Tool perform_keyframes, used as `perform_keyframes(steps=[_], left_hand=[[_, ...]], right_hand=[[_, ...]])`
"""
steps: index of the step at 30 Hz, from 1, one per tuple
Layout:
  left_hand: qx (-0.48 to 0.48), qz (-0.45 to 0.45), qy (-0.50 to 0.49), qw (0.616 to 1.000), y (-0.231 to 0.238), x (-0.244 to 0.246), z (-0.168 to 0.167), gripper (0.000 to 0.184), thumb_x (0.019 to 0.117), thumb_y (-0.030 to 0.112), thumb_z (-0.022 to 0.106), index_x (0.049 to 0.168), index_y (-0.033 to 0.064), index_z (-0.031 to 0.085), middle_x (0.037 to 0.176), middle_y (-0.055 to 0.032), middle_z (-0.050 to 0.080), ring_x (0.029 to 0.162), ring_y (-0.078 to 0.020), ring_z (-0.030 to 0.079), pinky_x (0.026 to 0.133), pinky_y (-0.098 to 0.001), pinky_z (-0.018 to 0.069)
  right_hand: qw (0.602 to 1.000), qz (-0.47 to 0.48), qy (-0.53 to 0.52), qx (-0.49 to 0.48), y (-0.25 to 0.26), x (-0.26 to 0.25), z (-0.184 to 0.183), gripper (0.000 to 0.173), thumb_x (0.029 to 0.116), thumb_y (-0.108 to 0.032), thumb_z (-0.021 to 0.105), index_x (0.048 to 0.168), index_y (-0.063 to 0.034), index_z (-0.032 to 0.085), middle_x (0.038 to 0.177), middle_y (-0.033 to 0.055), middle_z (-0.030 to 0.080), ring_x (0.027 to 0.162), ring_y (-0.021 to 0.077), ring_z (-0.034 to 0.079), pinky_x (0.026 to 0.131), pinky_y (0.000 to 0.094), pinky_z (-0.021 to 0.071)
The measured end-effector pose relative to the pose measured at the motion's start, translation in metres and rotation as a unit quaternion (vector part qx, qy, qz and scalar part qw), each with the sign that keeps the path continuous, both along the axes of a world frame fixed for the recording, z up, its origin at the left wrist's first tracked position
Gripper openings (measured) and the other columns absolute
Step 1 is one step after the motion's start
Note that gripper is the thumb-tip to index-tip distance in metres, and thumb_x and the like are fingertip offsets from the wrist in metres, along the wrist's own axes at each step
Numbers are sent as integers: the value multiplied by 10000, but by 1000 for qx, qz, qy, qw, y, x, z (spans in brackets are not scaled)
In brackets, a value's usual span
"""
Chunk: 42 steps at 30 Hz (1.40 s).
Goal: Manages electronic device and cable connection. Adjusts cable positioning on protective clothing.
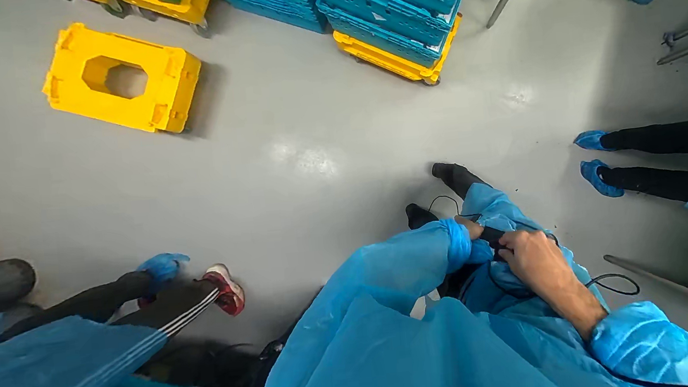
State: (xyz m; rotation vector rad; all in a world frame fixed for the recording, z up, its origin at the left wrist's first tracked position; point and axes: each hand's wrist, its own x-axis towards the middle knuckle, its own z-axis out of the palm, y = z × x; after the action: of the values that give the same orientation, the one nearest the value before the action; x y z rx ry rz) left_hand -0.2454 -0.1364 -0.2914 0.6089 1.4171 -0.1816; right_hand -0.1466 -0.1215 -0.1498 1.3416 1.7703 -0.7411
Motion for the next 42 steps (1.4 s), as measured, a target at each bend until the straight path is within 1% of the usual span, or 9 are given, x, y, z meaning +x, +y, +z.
perform_keyframes(steps=[8, 12, 18, 22, 26, 31, 34, 39, 42], left_hand=[[50, -108, -24, 993, 7, 12, -17, 631, 1098, 430, 367, 1345, -115, 568, 1443, -299, 529, 1403, -400, 472, 1156, -572, 362], [51, -127, -43, 990, 9, 18, -28, 627, 1109, 417, 328, 1358, -111, 560, 1456, -298, 517, 1417, -405, 453, 1168, -575, 342], [65, -160, -64, 983, 15, 16, -3, 587, 1134, 348, 285, 1398, -124, 513, 1497, -305, 475, 1447, -412, 413, 1189, -564, 302], [57, -159, -54, 984, 15, 17, -6, 594, 1130, 355, 289, 1388, -129, 518, 1490, -303, 482, 1442, -403, 423, 1185, -559, 311], [59, -140, -49, 987, 15, 21, -12, 617, 1125, 384, 292, 1378, -126, 531, 1474, -309, 495, 1431, -411, 433, 1177, -574, 320], [71, -167, -55, 982, 18, 25, -19, 619, 1130, 379, 273, 1408, -123, 502, 1501, -317, 462, 1455, -429, 393, 1190, -582, 291], [85, -169, -52, 981, 15, 29, -29, 622, 1125, 391, 287, 1411, -115, 506, 1498, -318, 466, 1451, -435, 397, 1190, -592, 294], [59, -104, -46, 992, 16, 22, -9, 606, 1085, 410, 451, 1346, -125, 561, 1460, -311, 504, 1416, -407, 449, 1177, -558, 325], [71, -104, -61, 990, 14, 23, -27, 632, 1097, 425, 416, 1376, -131, 532, 1488, -316, 475, 1442, -411, 418, 1199, -550, 299]], right_hand=[[999, -14, 17, 37, 5, 16, -3, 190, 991, -212, 639, 1058, -99, 776, 1070, 156, 743, 1069, 357, 693, 915, 553, 535], [995, -44, 44, 75, 4, 28, -7, 145, 973, -197, 681, 1008, -100, 783, 1012, 151, 752, 1022, 360, 705, 887, 560, 543], [992, -31, 78, 96, 6, 40, -5, 150, 988, -165, 647, 1022, -88, 771, 1026, 157, 743, 1018, 367, 705, 866, 562, 553], [988, -8, 127, 85, 9, 49, -14, 251, 995, -157, 611, 1207, -105, 735, 1056, 156, 743, 1018, 358, 709, 888, 564, 555], [988, 17, 134, 77, 16, 56, -19, 157, 995, -148, 611, 1030, -96, 755, 949, 136, 744, 936, 345, 719, 816, 559, 564], [980, 46, 189, 32, 22, 63, -22, 132, 972, -140, 675, 1032, -99, 785, 1025, 119, 751, 1006, 313, 711, 897, 532, 559], [981, 7, 194, -2, 26, 67, -30, 116, 941, -222, 749, 929, -115, 792, 889, 76, 753, 871, 249, 714, 826, 499, 558], [986, -3, 162, -46, 32, 56, -31, 246, 942, -168, 740, 1182, -118, 717, 944, 86, 755, 897, 272, 722, 843, 517, 565], [988, 35, 151, 20, 27, 57, -31, 295, 1002, -209, 654, 1290, -152, 626, 893, 117, 724, 848, 339, 713, 762, 559, 566]])
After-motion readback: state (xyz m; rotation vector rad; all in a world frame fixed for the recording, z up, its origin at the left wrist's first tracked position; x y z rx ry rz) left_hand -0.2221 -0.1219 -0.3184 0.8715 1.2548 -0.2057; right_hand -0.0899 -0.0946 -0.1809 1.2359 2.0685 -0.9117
